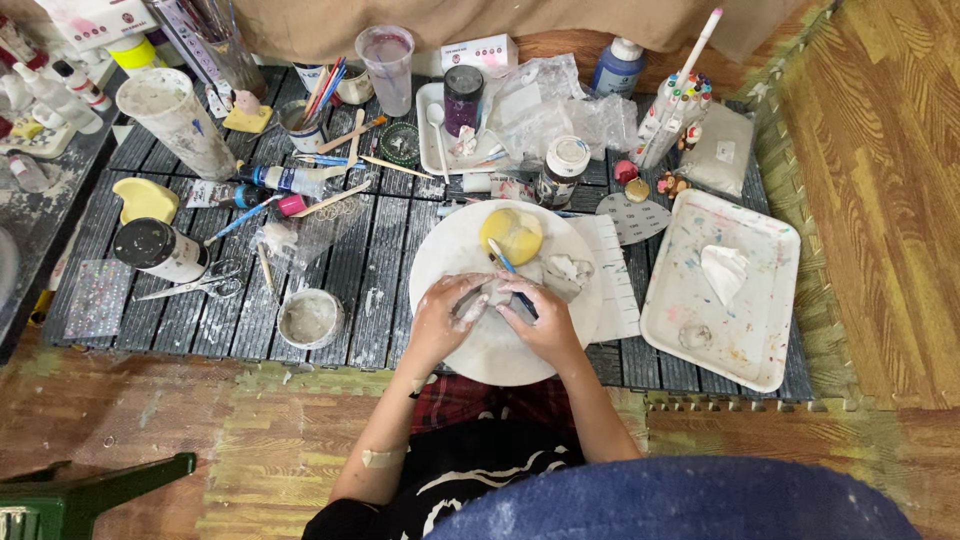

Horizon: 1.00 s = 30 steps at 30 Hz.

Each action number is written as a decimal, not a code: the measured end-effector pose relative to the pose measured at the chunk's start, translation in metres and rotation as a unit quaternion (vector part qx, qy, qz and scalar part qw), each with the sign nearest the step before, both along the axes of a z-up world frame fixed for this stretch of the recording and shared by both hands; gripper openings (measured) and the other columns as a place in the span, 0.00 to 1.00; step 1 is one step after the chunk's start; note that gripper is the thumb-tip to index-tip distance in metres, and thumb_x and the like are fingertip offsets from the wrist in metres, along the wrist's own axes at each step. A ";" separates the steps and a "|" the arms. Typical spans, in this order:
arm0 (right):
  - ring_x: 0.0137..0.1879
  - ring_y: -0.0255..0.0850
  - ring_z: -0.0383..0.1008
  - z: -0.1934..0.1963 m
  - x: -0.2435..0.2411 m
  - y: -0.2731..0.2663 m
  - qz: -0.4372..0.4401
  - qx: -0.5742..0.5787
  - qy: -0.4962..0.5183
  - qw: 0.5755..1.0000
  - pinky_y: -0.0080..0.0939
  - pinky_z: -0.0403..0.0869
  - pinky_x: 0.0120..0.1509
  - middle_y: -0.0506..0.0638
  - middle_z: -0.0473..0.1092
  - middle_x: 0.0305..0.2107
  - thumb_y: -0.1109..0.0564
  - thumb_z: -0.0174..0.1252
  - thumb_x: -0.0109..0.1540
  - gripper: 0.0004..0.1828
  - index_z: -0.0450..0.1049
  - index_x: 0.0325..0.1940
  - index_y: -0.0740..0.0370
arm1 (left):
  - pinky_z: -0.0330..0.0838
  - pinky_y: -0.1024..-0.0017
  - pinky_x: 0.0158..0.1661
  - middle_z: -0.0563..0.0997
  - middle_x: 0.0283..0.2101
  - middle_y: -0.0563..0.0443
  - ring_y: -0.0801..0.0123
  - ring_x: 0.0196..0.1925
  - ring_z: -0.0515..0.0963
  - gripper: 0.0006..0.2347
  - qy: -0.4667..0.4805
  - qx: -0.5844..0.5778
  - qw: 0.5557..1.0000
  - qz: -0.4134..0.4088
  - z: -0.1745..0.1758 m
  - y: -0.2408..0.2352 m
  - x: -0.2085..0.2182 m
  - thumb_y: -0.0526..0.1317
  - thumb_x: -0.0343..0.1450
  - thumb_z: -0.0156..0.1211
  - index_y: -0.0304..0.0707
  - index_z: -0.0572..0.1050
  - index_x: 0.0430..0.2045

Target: The person kneads and shapes a lump of white clay on a rotating turntable. They repeatedly roll, press, and smooth the material with both hands to form a rounded shape.

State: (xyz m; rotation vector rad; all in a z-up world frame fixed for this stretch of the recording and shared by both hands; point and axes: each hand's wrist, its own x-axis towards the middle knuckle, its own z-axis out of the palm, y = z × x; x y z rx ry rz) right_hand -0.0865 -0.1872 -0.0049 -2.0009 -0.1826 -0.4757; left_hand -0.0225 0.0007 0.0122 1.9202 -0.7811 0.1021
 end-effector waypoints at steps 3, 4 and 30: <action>0.63 0.47 0.77 0.000 0.000 0.000 -0.003 -0.007 0.004 1.000 0.43 0.74 0.66 0.56 0.76 0.56 0.62 0.67 0.59 0.15 0.75 0.49 0.64 | 0.75 0.61 0.51 0.84 0.48 0.45 0.50 0.50 0.81 0.15 0.009 0.009 1.000 0.007 0.000 -0.001 0.000 0.41 0.69 0.66 0.42 0.80 0.50; 0.63 0.47 0.77 0.001 0.001 0.000 -0.004 -0.010 0.002 1.000 0.43 0.73 0.66 0.56 0.76 0.55 0.62 0.67 0.59 0.15 0.75 0.49 0.64 | 0.75 0.61 0.51 0.84 0.48 0.45 0.50 0.50 0.81 0.15 0.007 0.010 1.000 0.007 0.000 -0.001 0.000 0.42 0.69 0.66 0.42 0.80 0.50; 0.66 0.49 0.74 0.009 -0.001 0.005 -0.033 -0.012 0.047 0.998 0.45 0.70 0.69 0.57 0.75 0.56 0.59 0.67 0.59 0.24 0.72 0.59 0.62 | 0.74 0.61 0.52 0.84 0.49 0.45 0.50 0.50 0.81 0.15 -0.023 0.013 1.000 0.005 0.003 0.000 0.001 0.42 0.68 0.69 0.39 0.81 0.47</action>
